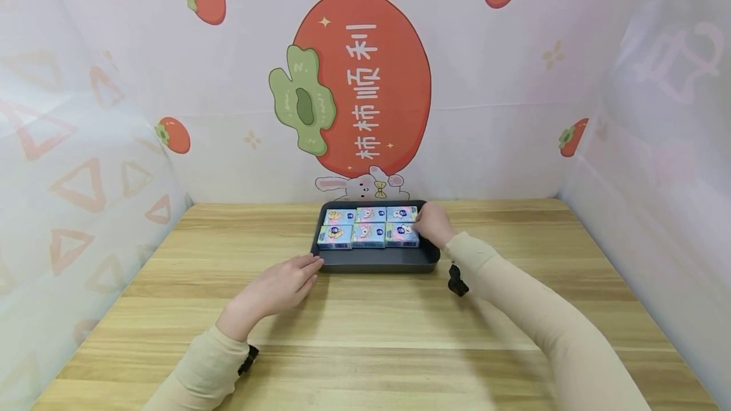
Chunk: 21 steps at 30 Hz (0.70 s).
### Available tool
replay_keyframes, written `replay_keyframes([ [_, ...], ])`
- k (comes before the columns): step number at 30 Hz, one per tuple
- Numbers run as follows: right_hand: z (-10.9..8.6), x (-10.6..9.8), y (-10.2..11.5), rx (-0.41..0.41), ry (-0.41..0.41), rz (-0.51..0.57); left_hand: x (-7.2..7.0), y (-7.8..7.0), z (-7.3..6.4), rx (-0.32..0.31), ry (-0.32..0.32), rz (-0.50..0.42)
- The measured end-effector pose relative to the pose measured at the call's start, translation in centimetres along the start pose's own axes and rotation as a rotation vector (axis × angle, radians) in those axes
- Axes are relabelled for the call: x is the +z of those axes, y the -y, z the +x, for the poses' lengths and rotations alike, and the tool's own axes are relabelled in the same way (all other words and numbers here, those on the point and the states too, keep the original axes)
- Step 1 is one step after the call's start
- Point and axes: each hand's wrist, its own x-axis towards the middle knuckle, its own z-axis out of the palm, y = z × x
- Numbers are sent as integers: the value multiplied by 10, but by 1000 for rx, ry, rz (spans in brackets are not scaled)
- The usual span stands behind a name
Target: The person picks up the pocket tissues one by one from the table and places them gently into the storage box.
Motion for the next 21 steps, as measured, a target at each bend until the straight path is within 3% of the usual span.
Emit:
replay_keyframes([
  [7,-9,-5,-6,21,10,88,1,2,0,5,-4,-5],
  [13,-26,-16,-6,-5,-26,98,-3,3,2,1,-6,-15],
  [18,-41,-21,-9,-65,-77,57,-9,7,7,-12,-155,10],
  [21,-52,-20,-9,-148,-114,-9,-12,8,12,-38,-249,33],
])
